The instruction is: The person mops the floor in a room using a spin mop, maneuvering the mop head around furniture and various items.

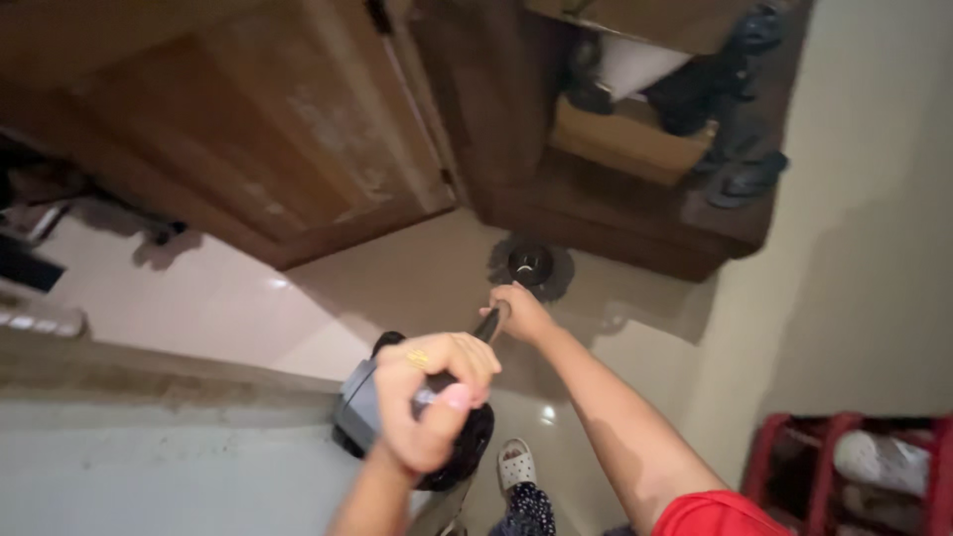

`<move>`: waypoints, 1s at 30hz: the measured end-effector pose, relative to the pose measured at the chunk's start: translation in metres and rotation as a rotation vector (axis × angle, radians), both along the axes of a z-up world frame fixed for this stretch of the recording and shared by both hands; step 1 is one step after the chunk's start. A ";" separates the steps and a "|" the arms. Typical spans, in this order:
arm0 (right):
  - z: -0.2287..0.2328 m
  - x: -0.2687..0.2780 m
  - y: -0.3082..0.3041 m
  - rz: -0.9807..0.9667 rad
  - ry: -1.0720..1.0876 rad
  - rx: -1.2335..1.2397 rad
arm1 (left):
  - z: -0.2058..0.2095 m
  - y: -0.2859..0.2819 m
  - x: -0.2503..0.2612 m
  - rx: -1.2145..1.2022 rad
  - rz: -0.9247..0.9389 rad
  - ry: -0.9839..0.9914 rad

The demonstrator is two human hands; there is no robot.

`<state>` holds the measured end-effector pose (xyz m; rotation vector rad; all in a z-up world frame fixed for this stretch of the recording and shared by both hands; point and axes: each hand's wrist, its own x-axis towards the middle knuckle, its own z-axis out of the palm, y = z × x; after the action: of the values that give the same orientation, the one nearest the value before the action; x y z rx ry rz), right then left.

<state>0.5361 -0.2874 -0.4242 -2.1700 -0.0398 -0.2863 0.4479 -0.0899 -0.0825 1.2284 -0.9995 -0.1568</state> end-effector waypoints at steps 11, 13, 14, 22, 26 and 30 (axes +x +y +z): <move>0.039 -0.166 -0.119 -0.362 0.034 -0.075 | 0.010 -0.094 0.002 -0.114 -0.463 0.298; 0.028 -0.202 -0.156 -0.414 0.035 -0.090 | 0.002 -0.130 -0.019 -0.092 -0.510 0.258; 0.021 -0.216 -0.174 -0.478 0.014 -0.093 | -0.002 -0.148 -0.029 -0.084 -0.560 0.260; -0.041 -0.303 -0.297 -0.713 0.002 -0.203 | -0.065 -0.272 -0.050 -0.115 -0.808 0.254; -0.062 -0.331 -0.322 -0.783 0.001 -0.051 | -0.110 -0.293 -0.052 -0.096 -0.820 0.382; -0.084 -0.315 -0.317 -0.817 0.031 -0.030 | -0.128 -0.281 -0.041 -0.036 -0.706 0.416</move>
<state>0.2209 -0.6048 -0.5079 -2.1199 0.8766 -0.7086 0.4072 -0.3712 -0.2110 0.7190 -1.0186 -0.9036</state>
